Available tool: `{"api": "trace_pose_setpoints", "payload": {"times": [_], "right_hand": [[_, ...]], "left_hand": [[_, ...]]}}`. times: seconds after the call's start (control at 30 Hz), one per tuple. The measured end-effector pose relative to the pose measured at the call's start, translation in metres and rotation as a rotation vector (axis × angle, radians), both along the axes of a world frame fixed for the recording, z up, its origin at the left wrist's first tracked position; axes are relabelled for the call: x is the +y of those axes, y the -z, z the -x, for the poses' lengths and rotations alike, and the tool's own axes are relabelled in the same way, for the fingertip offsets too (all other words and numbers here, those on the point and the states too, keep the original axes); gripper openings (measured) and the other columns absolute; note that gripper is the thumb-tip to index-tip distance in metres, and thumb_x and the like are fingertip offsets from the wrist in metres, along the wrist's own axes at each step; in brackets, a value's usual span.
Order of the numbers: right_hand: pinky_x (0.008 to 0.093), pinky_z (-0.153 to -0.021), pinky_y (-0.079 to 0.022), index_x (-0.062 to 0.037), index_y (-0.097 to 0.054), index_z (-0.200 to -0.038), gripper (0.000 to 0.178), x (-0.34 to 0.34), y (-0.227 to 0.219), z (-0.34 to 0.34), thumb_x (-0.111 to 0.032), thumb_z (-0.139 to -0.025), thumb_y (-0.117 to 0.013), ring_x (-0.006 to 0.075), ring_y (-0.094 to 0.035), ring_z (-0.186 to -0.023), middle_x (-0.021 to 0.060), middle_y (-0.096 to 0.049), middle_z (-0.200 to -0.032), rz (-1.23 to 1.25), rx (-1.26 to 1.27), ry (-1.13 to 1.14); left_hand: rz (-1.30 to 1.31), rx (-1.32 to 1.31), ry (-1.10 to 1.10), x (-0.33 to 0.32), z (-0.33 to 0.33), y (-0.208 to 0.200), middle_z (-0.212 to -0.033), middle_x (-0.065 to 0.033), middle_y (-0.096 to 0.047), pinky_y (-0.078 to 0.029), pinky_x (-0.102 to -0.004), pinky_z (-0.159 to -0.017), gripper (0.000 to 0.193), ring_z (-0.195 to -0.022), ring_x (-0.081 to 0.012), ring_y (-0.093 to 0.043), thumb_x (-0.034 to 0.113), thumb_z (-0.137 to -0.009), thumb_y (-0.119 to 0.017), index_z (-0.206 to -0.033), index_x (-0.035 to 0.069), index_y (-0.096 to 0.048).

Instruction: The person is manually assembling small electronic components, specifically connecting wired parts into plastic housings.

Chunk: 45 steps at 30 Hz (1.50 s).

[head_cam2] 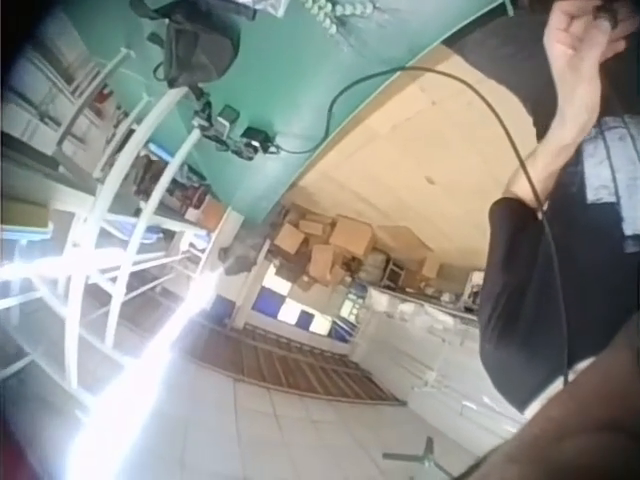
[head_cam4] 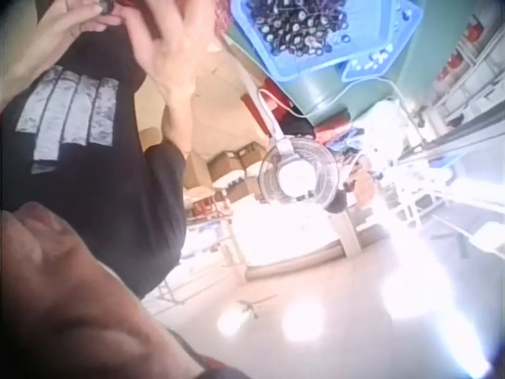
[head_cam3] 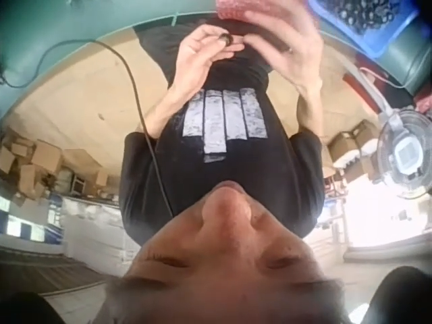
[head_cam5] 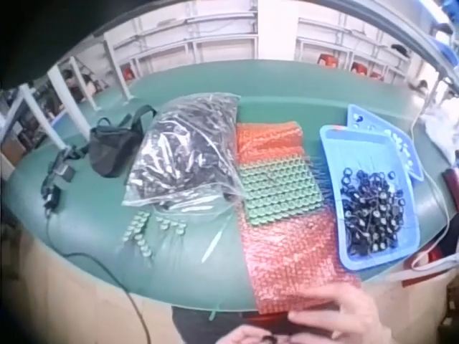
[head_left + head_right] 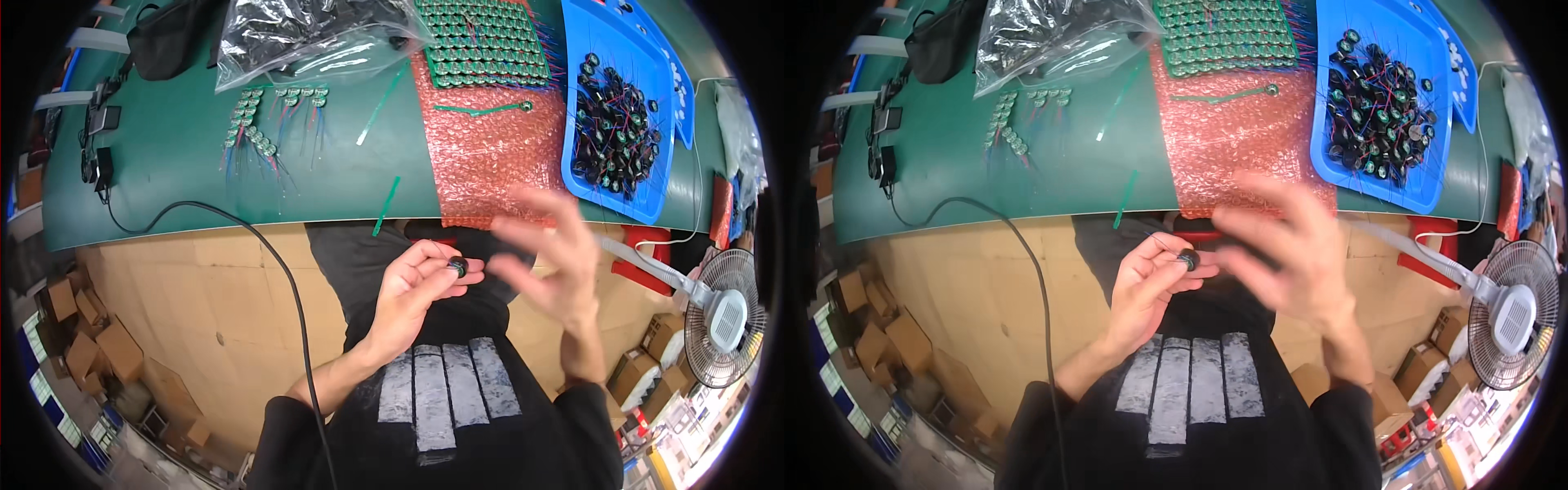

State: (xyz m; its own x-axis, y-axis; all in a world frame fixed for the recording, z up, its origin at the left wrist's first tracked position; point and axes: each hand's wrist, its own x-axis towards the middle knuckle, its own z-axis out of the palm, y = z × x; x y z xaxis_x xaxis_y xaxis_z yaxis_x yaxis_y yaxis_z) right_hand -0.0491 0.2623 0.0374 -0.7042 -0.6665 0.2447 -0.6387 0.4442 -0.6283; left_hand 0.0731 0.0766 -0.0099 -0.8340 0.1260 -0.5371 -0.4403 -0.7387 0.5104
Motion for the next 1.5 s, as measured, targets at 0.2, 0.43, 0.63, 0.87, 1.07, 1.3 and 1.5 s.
{"api": "trace_pose_setpoints", "payload": {"times": [0.2, 0.43, 0.63, 0.87, 1.07, 1.3, 1.5], "right_hand": [[0.0373, -0.082, -0.054, -0.0085, -0.077, -0.102, 0.040, 0.008, 0.037, -0.046, -0.010, -0.064, -0.088, 0.0264, -0.068, -0.096, 0.0088, -0.070, -0.115, 0.164, -0.249, 0.118], [0.0363, -0.083, -0.055, -0.0070, -0.076, -0.106, 0.041, 0.019, 0.044, -0.051, -0.006, -0.067, -0.086, 0.0262, -0.069, -0.099, 0.0094, -0.071, -0.113, 0.206, -0.261, 0.144], [0.0303, -0.084, -0.054, -0.0010, -0.068, -0.126, 0.049, 0.020, 0.056, -0.054, -0.003, -0.078, -0.079, 0.0199, -0.069, -0.099, 0.0146, -0.070, -0.119, 0.430, -0.819, 0.011], [0.0325, -0.099, -0.052, 0.0057, -0.059, -0.135, 0.041, 0.011, 0.094, -0.085, 0.000, -0.094, -0.064, 0.0206, -0.065, -0.117, 0.0148, -0.066, -0.131, 0.625, -1.190, 0.198], [0.0255, -0.081, -0.053, -0.0002, -0.065, -0.132, 0.041, 0.017, 0.088, -0.085, 0.004, -0.090, -0.066, 0.0111, -0.065, -0.096, 0.0101, -0.071, -0.112, 0.560, -1.068, 0.258], [0.0280, -0.073, -0.051, 0.0004, -0.070, -0.122, 0.034, 0.018, 0.079, -0.076, 0.003, -0.088, -0.066, 0.0155, -0.066, -0.080, 0.0126, -0.072, -0.094, 0.384, -0.807, 0.198], [0.0305, -0.080, -0.055, 0.0013, -0.071, -0.120, 0.034, 0.015, 0.084, -0.077, 0.004, -0.087, -0.067, 0.0198, -0.070, -0.086, 0.0163, -0.074, -0.104, 0.424, -0.719, 0.156]], "left_hand": [[0.005, 0.127, 0.060, 0.014, 0.010, 0.002, -0.103, -0.0089, -0.070, -0.053, -0.0258, -0.087, 0.022, -0.099, -0.0123, -0.067, 0.002, -0.100, -0.058, -0.122, -0.003, -0.057], [0.114, 0.147, 0.182, 0.020, 0.012, 0.014, -0.102, -0.0099, -0.072, -0.054, -0.0257, -0.086, 0.022, -0.095, -0.0114, -0.068, 0.005, -0.100, -0.063, -0.120, -0.004, -0.061], [0.267, 0.191, 0.172, 0.023, 0.005, 0.001, -0.104, -0.0113, -0.073, -0.054, -0.0276, -0.090, 0.017, -0.102, -0.0120, -0.067, 0.002, -0.098, -0.064, -0.113, -0.006, -0.064], [0.329, 0.133, 0.105, 0.027, -0.008, 0.047, -0.096, -0.0040, -0.071, -0.049, -0.0209, -0.076, 0.009, -0.088, -0.0049, -0.062, 0.001, -0.099, -0.061, -0.105, -0.004, -0.065], [0.197, 0.094, 0.107, 0.030, -0.006, 0.041, -0.098, -0.0057, -0.072, -0.051, -0.0225, -0.080, 0.013, -0.090, -0.0066, -0.064, 0.005, -0.100, -0.063, -0.109, -0.004, -0.064], [0.039, 0.068, 0.145, 0.024, -0.004, 0.039, -0.107, -0.0087, -0.071, -0.055, -0.0268, -0.085, 0.021, -0.097, -0.0112, -0.067, 0.009, -0.101, -0.063, -0.118, -0.002, -0.062], [0.002, 0.019, 0.082, 0.025, -0.008, 0.041, -0.104, -0.0079, -0.072, -0.056, -0.0274, -0.083, 0.018, -0.093, -0.0113, -0.068, 0.003, -0.099, -0.060, -0.116, -0.002, -0.063]]}}
